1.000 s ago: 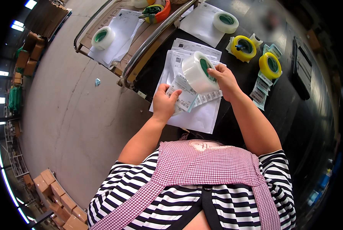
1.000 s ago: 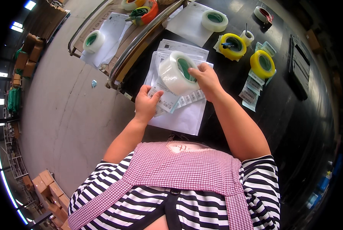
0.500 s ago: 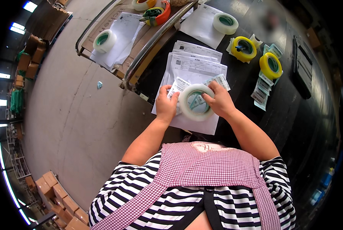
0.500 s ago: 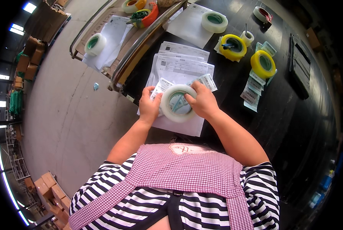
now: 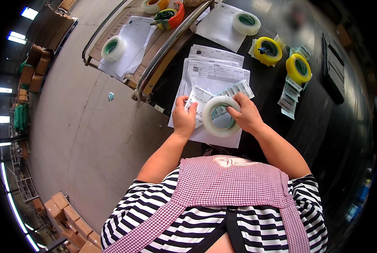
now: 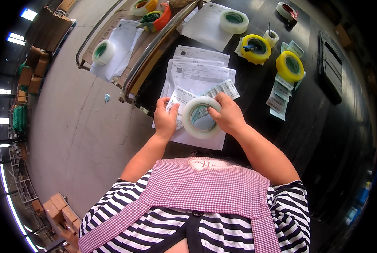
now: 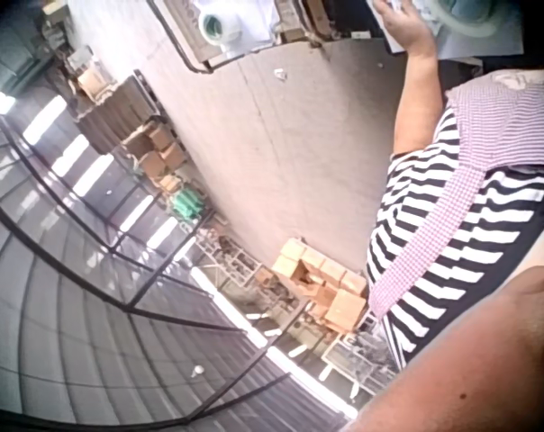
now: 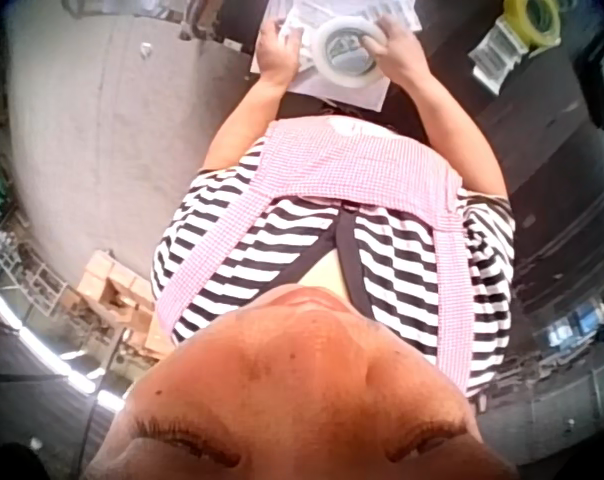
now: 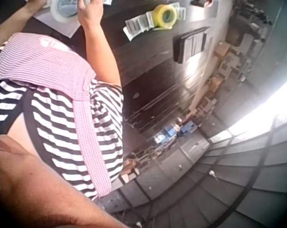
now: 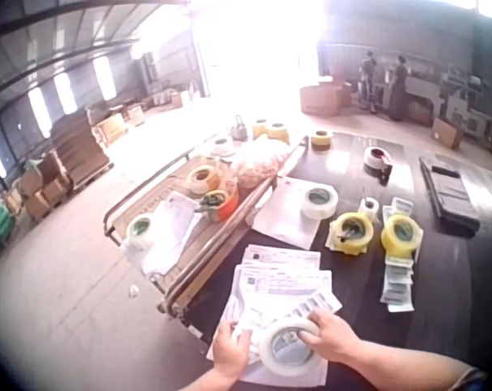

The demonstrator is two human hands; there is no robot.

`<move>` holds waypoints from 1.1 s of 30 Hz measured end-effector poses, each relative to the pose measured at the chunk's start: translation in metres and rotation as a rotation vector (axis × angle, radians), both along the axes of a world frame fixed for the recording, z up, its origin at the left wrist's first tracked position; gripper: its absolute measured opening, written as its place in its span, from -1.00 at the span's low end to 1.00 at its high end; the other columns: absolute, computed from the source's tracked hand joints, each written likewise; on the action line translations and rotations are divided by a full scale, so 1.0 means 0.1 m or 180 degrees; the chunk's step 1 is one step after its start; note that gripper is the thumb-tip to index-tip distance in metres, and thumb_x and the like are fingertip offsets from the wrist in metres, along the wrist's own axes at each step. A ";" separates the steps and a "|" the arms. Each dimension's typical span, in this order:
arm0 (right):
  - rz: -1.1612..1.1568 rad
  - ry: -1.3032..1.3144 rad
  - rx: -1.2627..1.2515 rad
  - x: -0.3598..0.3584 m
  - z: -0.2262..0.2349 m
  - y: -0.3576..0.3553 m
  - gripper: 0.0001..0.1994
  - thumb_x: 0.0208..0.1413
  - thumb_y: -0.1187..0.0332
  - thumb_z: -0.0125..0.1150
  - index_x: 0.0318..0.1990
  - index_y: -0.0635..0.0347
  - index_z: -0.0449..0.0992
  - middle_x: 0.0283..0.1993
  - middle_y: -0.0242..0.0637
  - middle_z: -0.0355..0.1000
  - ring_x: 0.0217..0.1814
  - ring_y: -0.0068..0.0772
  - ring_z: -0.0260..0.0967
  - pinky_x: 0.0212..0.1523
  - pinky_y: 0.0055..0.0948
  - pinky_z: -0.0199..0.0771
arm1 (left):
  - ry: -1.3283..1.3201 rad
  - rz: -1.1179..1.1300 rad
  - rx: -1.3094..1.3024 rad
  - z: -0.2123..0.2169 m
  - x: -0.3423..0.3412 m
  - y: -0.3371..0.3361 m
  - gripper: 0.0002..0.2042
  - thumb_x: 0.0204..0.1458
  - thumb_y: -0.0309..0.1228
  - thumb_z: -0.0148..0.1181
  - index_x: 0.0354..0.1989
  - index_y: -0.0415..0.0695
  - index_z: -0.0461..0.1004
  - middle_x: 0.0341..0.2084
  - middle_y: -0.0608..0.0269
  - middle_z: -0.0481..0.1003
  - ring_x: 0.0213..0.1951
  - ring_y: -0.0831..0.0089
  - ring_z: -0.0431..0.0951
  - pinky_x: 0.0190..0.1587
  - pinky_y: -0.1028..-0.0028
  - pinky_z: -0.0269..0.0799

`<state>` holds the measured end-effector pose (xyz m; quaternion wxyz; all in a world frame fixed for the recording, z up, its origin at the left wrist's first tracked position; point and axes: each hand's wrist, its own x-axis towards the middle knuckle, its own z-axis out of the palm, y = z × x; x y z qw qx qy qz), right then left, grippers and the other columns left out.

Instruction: The person organizes printed labels, picks up a roll of tape, and then moves to a separate area to organize and stack gray plastic packaging bags on a table.

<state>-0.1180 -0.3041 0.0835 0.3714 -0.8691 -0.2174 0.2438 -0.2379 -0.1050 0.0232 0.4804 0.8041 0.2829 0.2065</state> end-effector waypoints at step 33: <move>-0.0027 -0.0207 -0.0153 -0.06 -0.06 0.03 -0.67 0.01 0.23 0.37 -0.16 0.21 0.44 -0.20 -0.14 0.47 -0.13 -0.12 0.47 -0.07 -0.24 0.46 | -0.0199 -0.0024 0.0207 -0.08 -0.02 -0.04 -0.70 0.12 -0.40 0.26 -0.04 -0.25 0.39 -0.34 -0.01 0.59 -0.34 0.08 0.64 -0.26 0.24 0.51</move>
